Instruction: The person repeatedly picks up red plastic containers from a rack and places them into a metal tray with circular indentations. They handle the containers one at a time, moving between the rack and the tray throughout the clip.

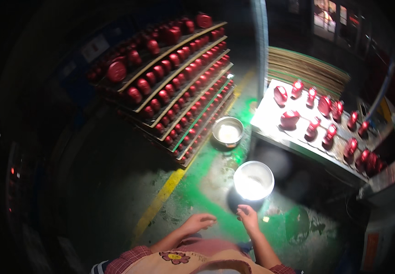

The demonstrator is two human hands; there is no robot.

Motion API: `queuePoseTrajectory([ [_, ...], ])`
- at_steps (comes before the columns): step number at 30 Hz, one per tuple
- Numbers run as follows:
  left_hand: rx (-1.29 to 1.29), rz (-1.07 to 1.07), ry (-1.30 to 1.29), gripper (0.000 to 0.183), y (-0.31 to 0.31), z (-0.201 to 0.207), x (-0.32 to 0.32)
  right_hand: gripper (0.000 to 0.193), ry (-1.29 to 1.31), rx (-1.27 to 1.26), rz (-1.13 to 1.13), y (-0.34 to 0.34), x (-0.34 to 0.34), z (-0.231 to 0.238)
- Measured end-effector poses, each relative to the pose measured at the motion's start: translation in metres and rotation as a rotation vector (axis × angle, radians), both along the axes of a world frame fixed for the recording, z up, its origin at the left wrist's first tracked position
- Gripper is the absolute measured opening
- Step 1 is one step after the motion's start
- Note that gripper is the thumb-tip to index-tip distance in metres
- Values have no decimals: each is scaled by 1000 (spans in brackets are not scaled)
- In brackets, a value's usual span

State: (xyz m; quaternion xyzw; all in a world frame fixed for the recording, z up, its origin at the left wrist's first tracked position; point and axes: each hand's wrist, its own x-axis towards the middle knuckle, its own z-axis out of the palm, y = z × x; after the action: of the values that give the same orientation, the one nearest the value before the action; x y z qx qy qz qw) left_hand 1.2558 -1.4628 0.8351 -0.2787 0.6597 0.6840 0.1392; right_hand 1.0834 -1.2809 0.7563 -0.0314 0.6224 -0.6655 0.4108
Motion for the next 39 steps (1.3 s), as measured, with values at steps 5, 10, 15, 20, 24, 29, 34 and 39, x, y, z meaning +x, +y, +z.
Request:
queuePoseTrajectory([
  [5, 70, 337, -83, 33, -148, -17, 108, 23, -18, -30, 141, -179, 54, 1],
  [10, 14, 419, 19, 31, -277, -4, 160, 24, 97, -55, 285, -314, 97, 33],
  [15, 0, 565, 278, 26, -384, 17, 175, 30, 300, -74, 329, -419, 85, 76],
  [20, 3, 753, 336, 22, -478, 40, 186, 24, 566, -204, 196, -531, 24, 123],
  [24, -264, 884, 375, 24, -600, 93, 195, 23, 799, -417, 4, -622, -47, 174],
  [29, -720, 940, 489, 34, -787, 211, 160, 24, 989, -716, -185, -721, -98, 237],
  [34, -1058, 673, 663, 55, -953, 297, 73, 26, 1356, -639, -230, -770, -121, 283],
  [39, -1244, 402, 625, 81, -1077, 322, -11, 27, 1411, -525, -228, -782, -116, 290],
])
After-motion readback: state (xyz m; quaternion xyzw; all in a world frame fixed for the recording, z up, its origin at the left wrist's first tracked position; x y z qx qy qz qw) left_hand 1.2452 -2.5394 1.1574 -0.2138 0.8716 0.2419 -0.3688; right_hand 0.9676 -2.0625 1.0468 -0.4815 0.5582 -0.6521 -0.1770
